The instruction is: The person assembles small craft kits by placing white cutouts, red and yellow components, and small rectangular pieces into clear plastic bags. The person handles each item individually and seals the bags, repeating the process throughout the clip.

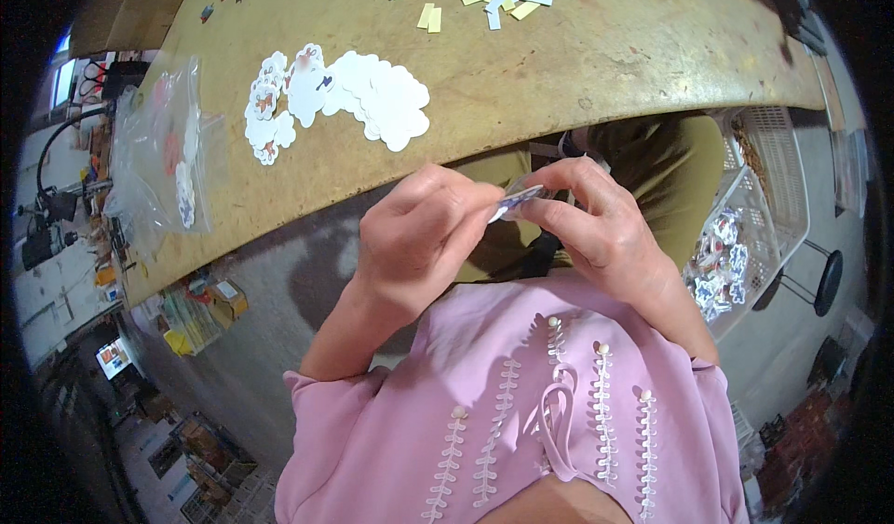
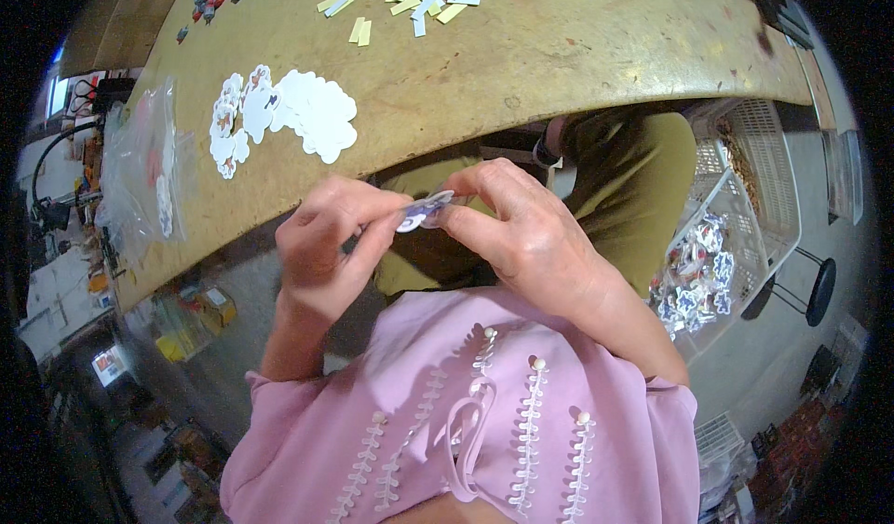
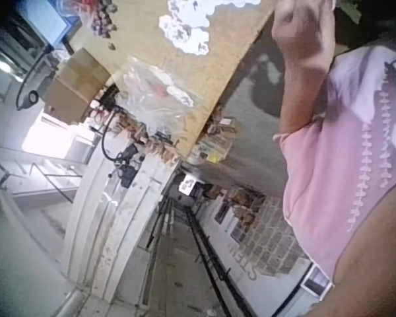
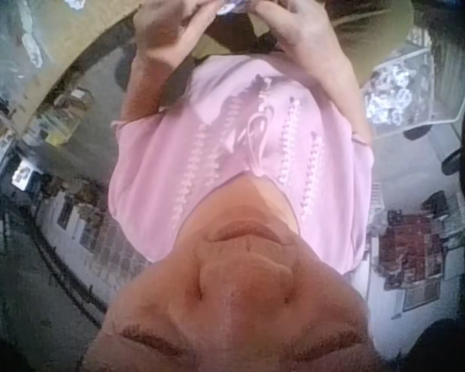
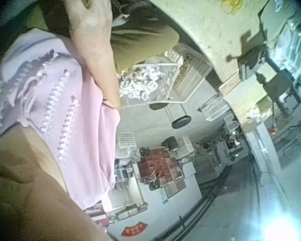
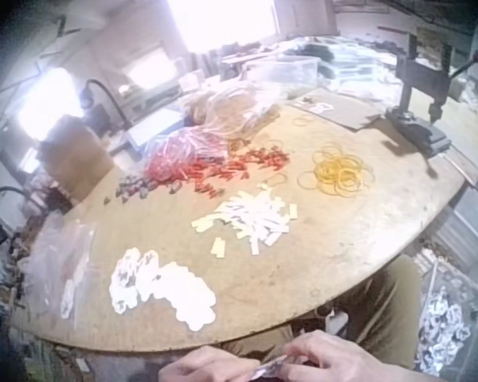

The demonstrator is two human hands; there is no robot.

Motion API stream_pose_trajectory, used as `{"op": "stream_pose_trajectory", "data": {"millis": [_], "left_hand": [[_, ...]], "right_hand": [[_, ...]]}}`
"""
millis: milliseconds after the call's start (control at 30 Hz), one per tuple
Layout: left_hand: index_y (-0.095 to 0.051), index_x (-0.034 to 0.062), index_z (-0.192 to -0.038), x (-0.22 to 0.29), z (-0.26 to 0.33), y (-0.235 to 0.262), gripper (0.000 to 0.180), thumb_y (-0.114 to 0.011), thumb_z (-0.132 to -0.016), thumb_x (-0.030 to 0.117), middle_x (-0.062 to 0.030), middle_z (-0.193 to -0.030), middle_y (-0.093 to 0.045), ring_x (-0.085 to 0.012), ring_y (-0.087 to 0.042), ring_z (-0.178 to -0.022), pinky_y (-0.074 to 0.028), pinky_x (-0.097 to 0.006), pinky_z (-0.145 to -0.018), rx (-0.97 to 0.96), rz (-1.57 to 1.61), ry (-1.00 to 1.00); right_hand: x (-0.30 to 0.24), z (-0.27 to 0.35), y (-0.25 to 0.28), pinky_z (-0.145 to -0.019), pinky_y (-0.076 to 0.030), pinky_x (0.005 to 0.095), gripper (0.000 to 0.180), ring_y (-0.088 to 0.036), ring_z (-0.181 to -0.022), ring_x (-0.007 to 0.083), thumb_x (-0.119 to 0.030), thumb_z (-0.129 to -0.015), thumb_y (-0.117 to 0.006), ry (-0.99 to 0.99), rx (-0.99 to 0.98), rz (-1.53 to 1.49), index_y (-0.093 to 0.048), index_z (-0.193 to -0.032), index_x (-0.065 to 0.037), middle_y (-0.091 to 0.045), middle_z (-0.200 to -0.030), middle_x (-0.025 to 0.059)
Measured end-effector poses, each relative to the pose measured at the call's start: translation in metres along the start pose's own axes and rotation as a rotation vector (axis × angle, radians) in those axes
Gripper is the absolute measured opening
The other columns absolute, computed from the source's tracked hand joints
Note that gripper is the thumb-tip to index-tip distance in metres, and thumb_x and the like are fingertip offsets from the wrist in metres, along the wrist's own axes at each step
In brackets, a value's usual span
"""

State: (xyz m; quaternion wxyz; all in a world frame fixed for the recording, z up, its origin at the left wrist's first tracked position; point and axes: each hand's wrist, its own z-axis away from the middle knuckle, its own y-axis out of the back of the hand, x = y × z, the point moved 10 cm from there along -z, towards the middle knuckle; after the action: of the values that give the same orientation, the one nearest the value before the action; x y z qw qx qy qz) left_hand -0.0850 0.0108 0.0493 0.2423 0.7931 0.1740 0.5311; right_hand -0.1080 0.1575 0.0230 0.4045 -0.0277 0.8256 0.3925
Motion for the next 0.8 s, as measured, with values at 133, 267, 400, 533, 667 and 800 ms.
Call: {"op": "stream_pose_trajectory", "data": {"millis": [133,267,400,533,667,800], "left_hand": [[-0.073,0.0034,-0.110,0.009,-0.005,-0.017,0.022,-0.075,-0.089,-0.003,-0.0136,-0.096,-0.068,-0.0338,-0.070,-0.086,-0.056,-0.041,-0.074,-0.270,-0.145,0.054],[-0.071,0.0038,-0.111,-0.008,-0.009,-0.025,0.020,-0.075,-0.092,0.003,-0.0144,-0.098,-0.069,-0.0339,-0.070,-0.086,-0.056,-0.042,-0.075,-0.285,-0.087,0.175],[-0.070,0.0061,-0.114,-0.028,0.005,-0.020,0.026,-0.079,-0.089,0.004,-0.0118,-0.098,-0.072,-0.0259,-0.072,-0.084,-0.057,-0.036,-0.072,-0.086,0.235,0.277],[-0.074,0.0101,-0.106,-0.005,0.003,-0.017,0.023,-0.083,-0.085,0.006,-0.0052,-0.096,-0.072,-0.0259,-0.069,-0.087,-0.055,-0.038,-0.079,-0.055,-0.136,-0.016],[-0.074,0.0105,-0.100,-0.009,0.000,-0.021,0.013,-0.078,-0.087,0.010,-0.0043,-0.095,-0.072,-0.0272,-0.067,-0.088,-0.051,-0.041,-0.077,-0.258,-0.322,0.059],[-0.073,0.0095,-0.099,-0.017,0.002,-0.021,0.010,-0.075,-0.089,0.009,-0.0052,-0.092,-0.071,-0.0287,-0.067,-0.087,-0.050,-0.042,-0.076,-0.323,-0.239,0.120]], "right_hand": [[-0.008,0.002,-0.012,-0.082,-0.057,0.0402,0.020,-0.067,-0.100,0.0344,-0.005,-0.082,-0.071,0.046,-0.067,-0.031,-0.071,-0.102,0.000,-0.066,-0.111,0.0182],[-0.005,0.003,-0.009,-0.080,-0.058,0.0399,0.023,-0.068,-0.098,0.0339,-0.002,-0.081,-0.073,0.002,-0.041,-0.057,-0.071,-0.103,0.000,-0.067,-0.111,0.0176],[0.006,0.003,0.002,-0.078,-0.058,0.0396,0.026,-0.068,-0.096,0.0330,0.002,-0.079,-0.074,-0.079,0.028,-0.162,-0.073,-0.105,-0.002,-0.069,-0.109,0.0173],[0.005,0.004,-0.002,-0.078,-0.058,0.0391,0.025,-0.069,-0.098,0.0326,0.003,-0.080,-0.073,-0.056,0.017,-0.118,-0.074,-0.104,-0.001,-0.069,-0.109,0.0169],[0.002,0.003,-0.006,-0.078,-0.058,0.0391,0.023,-0.069,-0.098,0.0327,0.002,-0.080,-0.073,-0.018,-0.015,-0.094,-0.073,-0.104,0.000,-0.068,-0.109,0.0169],[0.002,0.003,-0.002,-0.079,-0.059,0.0393,0.023,-0.069,-0.098,0.0327,0.000,-0.081,-0.073,-0.042,0.005,-0.103,-0.073,-0.105,0.000,-0.068,-0.108,0.0167]]}}
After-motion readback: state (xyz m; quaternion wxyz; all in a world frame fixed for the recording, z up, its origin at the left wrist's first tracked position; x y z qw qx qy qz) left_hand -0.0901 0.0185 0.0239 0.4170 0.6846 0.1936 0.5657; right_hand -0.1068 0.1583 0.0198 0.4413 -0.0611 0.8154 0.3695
